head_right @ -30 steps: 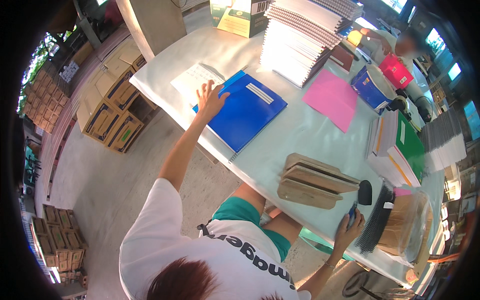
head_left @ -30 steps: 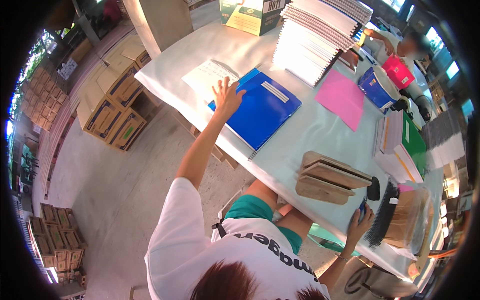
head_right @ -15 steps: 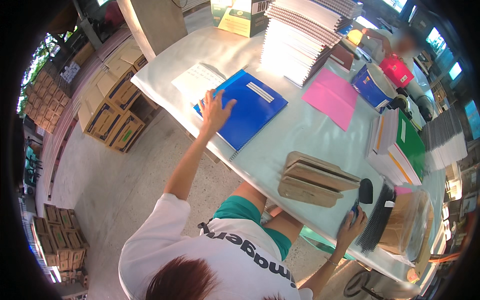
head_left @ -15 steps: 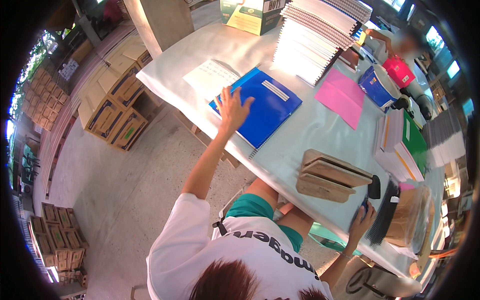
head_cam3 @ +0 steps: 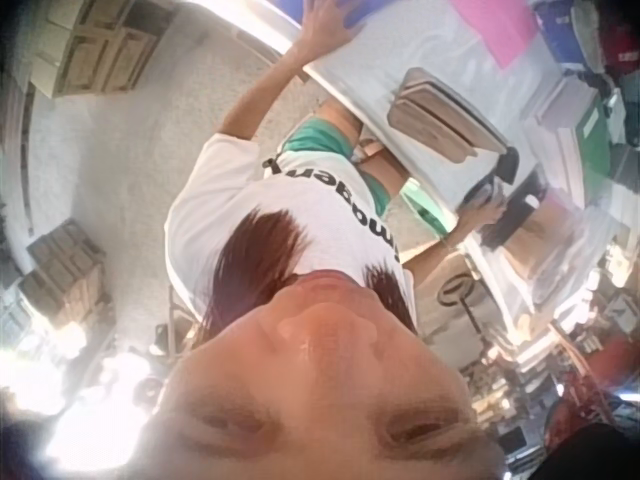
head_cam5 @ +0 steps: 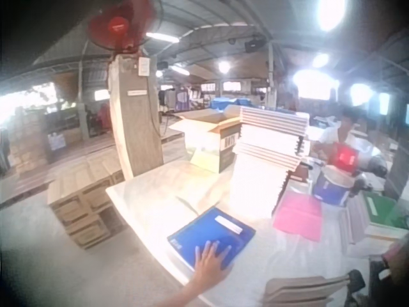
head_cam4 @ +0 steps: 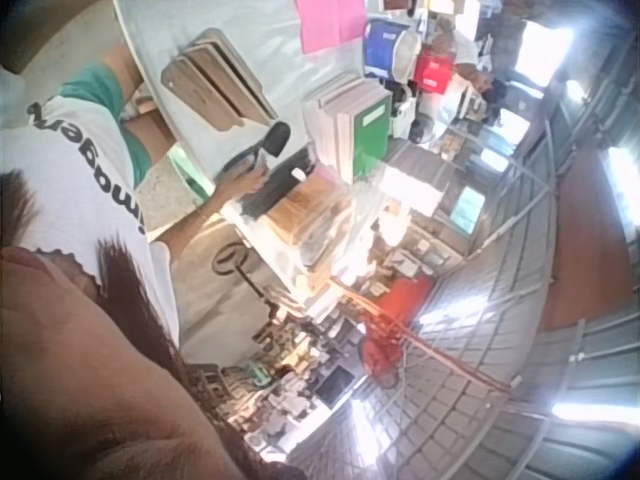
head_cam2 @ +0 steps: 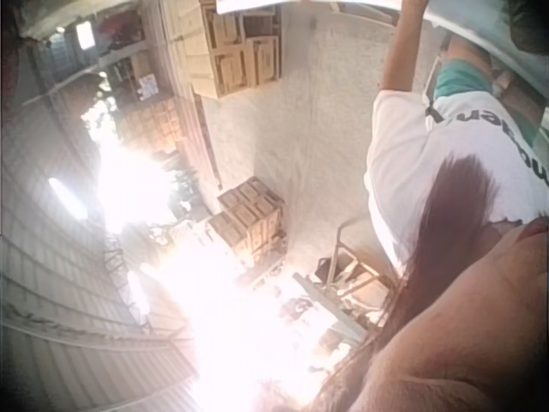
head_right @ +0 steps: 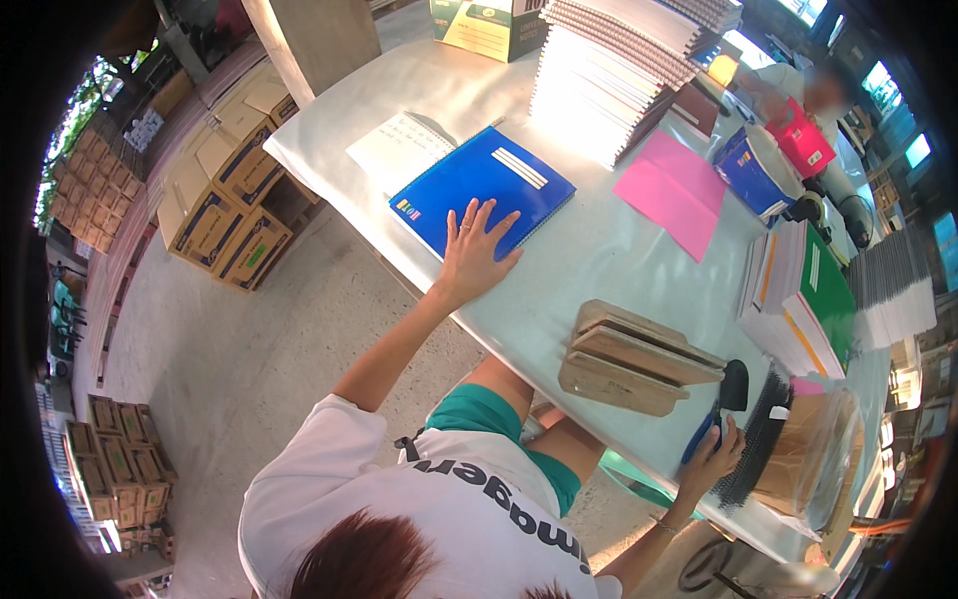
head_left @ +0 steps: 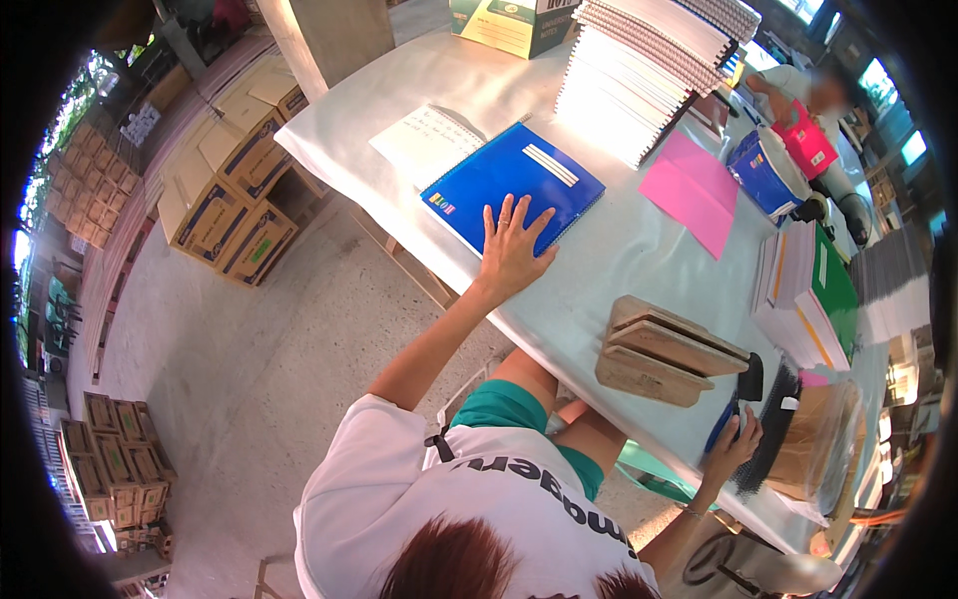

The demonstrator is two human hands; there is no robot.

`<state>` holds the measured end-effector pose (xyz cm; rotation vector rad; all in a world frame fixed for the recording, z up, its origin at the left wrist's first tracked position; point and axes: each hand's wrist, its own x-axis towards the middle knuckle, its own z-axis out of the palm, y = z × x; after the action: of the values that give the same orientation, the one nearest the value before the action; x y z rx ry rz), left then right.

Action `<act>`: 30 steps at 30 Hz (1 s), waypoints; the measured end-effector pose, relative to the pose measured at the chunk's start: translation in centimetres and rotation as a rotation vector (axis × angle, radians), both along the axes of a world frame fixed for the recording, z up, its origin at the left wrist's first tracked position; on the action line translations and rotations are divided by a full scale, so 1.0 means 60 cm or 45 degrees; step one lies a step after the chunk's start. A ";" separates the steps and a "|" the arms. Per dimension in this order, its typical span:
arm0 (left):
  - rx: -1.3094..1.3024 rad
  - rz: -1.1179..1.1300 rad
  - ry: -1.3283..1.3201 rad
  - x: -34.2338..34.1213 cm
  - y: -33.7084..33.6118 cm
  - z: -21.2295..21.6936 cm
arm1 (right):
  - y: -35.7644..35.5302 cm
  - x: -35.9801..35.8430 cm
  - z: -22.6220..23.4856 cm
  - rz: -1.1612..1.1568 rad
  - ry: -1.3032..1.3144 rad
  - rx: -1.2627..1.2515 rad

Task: The person threads a spiral binding through the punched holes of several notebooks by hand and trims the excess binding using shears.

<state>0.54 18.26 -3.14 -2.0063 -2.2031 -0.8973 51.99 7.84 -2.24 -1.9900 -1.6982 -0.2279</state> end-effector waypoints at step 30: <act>-0.141 -0.200 -0.089 -0.220 -0.076 0.026 | 0.384 0.226 0.192 -0.290 0.094 0.775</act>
<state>-12.65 13.71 -1.59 -2.2596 -2.2017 -0.8916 65.54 30.90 9.26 -1.6898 -1.1648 -0.6564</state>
